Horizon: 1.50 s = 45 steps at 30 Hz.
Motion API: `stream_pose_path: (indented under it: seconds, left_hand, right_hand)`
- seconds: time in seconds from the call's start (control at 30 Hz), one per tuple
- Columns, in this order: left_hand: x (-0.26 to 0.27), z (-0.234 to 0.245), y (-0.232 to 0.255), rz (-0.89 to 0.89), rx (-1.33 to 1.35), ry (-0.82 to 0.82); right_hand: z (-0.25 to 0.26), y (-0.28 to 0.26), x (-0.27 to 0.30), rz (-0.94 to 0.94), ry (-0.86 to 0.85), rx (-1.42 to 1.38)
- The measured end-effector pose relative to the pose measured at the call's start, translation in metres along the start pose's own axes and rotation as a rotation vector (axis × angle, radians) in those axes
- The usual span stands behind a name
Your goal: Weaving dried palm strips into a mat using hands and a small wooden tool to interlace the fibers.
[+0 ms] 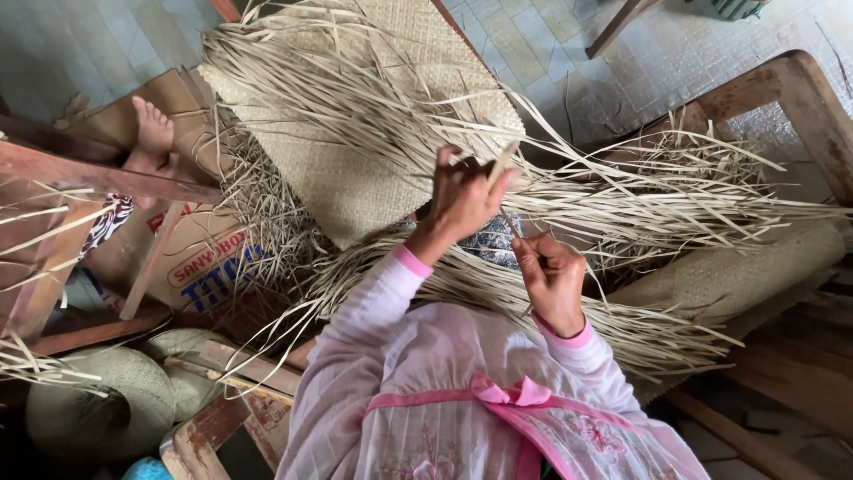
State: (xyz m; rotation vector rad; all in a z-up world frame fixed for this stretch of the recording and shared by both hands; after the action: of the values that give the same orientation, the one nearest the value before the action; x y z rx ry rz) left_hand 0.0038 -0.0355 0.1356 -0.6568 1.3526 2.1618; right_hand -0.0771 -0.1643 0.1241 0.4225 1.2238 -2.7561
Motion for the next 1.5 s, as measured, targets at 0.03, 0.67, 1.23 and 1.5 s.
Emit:
stream_pose_path:
  seconds: [0.03, 0.67, 1.23, 1.5]
  left_hand:
    - [-0.005, 0.003, -0.01, 0.06, -0.013, -0.021]
    - [0.006, -0.089, -0.123, 0.561, -0.003, -0.148]
    - [0.024, -0.138, 0.025, -0.136, 0.312, -0.323]
    - [-0.002, -0.1, 0.031, -0.329, 0.061, -0.081]
  right_hand:
    - [0.001, 0.0, 0.0, -0.016, -0.017, -0.029]
    - [0.116, 0.108, 0.041, -0.543, 0.468, -0.221]
    - [0.085, 0.12, 0.017, -0.398, 0.415, -0.037]
    - [0.05, 0.093, 0.003, -0.171, 0.261, 0.096]
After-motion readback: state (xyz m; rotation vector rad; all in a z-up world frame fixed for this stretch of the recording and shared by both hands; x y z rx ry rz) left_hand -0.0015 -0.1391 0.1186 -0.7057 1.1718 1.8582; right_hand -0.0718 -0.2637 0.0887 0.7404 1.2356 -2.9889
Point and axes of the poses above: each hand's wrist, its own x-axis away from the middle knuckle, its own z-axis out of the back of the hand, y = z × x, the point moved 7 cm from there along -x, towards the middle knuckle, and after that the axes turned 15 degrees about x, right-handed, at the moved point
